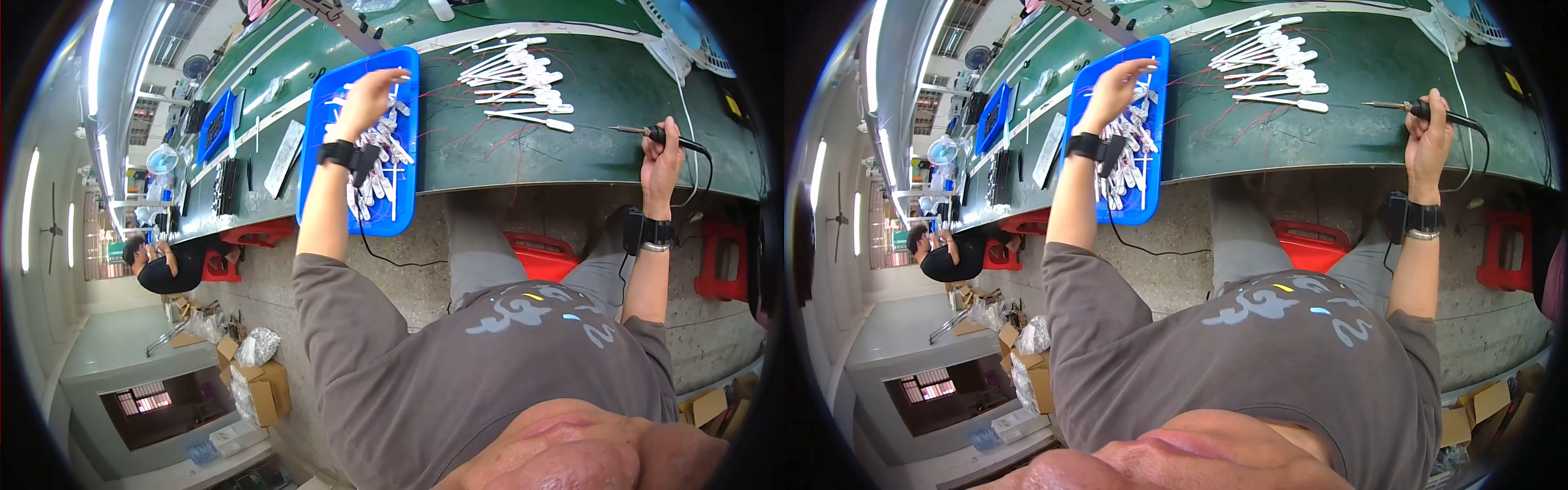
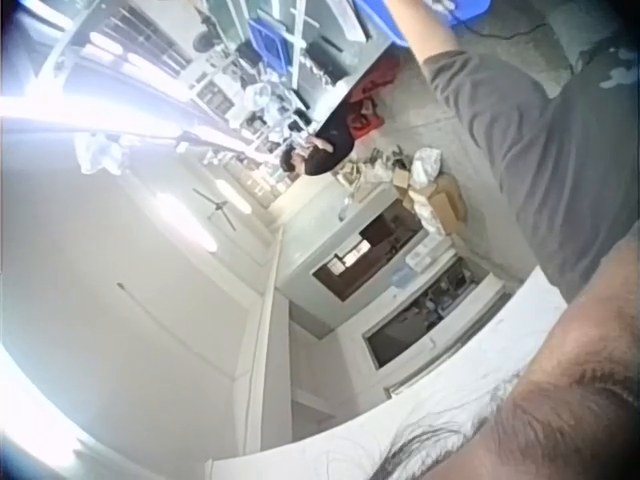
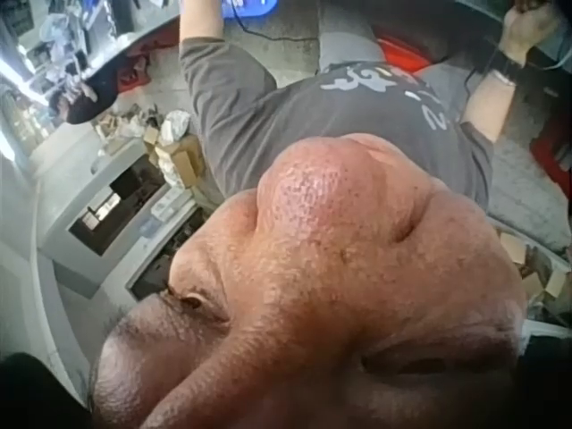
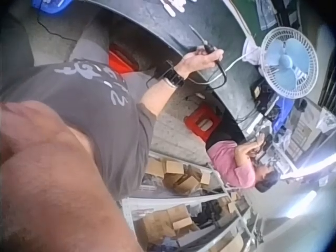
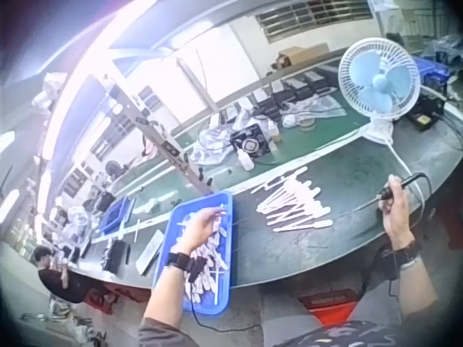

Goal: Soldering wires onto small white electronic components at a factory workstation.

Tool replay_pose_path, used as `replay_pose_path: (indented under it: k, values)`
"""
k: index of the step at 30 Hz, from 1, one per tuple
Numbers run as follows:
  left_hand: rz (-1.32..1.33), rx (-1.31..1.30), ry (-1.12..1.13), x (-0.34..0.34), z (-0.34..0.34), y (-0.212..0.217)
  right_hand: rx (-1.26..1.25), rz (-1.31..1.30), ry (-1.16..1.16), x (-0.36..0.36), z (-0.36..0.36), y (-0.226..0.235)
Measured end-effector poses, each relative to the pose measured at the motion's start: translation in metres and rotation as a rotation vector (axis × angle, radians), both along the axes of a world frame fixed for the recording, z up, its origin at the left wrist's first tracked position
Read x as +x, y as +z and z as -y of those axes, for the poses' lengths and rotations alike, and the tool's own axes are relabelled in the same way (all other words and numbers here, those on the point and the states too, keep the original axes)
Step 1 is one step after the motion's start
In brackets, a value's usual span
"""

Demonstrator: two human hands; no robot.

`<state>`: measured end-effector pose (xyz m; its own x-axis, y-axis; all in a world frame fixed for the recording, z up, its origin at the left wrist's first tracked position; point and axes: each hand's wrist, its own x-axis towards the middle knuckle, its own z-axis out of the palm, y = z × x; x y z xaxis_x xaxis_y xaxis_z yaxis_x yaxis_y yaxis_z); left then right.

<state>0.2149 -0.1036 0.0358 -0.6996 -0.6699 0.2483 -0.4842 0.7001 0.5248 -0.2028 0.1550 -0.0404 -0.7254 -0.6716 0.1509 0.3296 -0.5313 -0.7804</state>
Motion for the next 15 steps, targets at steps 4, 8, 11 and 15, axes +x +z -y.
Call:
replay_pose_path:
  k: [4,8,11,15]
  values:
    - [0.144,-0.358,-0.135,-0.030,-0.030,-0.004,0.012,0.001,-0.025,-0.002,-0.002,0.000]
    - [0.108,-0.376,-0.139,-0.032,-0.040,-0.003,0.010,-0.010,-0.026,-0.003,-0.002,-0.002]
    - [0.121,-0.344,-0.079,-0.025,-0.039,-0.003,0.007,-0.015,-0.017,-0.003,-0.001,-0.003]
    - [0.111,-0.278,0.036,-0.012,-0.033,-0.007,-0.003,-0.019,-0.019,-0.006,-0.002,-0.005]
